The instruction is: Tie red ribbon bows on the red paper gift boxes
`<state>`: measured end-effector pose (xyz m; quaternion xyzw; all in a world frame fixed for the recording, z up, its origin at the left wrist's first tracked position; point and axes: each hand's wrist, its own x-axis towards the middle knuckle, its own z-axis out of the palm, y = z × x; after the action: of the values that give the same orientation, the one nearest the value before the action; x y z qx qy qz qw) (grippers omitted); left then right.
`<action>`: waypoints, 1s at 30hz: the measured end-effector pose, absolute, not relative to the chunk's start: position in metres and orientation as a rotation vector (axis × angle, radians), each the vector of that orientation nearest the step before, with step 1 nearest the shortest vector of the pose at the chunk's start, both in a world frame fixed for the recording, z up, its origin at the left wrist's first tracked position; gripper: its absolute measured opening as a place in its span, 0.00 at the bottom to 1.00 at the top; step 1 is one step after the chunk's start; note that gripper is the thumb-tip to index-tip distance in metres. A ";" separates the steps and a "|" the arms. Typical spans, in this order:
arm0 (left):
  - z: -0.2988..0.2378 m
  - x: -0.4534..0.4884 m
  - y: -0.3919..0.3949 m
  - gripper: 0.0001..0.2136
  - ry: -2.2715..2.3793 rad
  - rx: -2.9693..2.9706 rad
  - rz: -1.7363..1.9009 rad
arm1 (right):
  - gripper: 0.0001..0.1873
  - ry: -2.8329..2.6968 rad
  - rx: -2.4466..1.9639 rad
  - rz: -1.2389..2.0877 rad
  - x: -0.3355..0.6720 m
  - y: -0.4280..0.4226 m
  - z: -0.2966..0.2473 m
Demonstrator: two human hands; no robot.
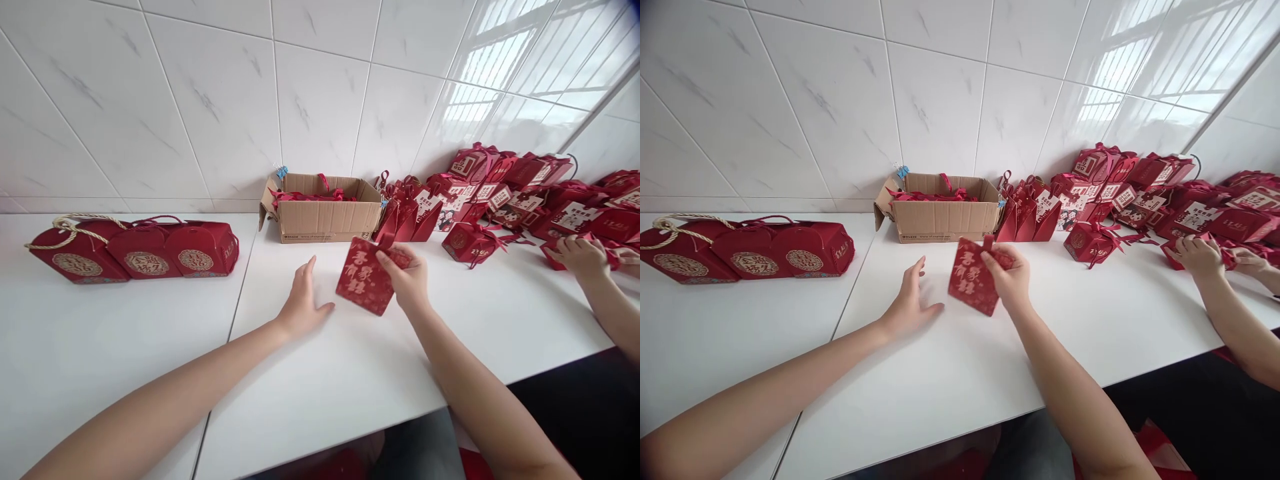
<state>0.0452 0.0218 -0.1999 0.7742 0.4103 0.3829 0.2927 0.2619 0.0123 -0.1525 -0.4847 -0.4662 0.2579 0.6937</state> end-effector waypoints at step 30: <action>-0.196 0.045 0.018 0.28 1.234 2.277 0.756 | 0.41 -0.554 -1.874 -0.249 0.430 0.126 -0.209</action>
<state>0.0451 0.0184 -0.1964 0.8233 0.4461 0.2735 0.2201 0.4304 0.1263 -0.2092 -0.7926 -0.2345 -0.1053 0.5529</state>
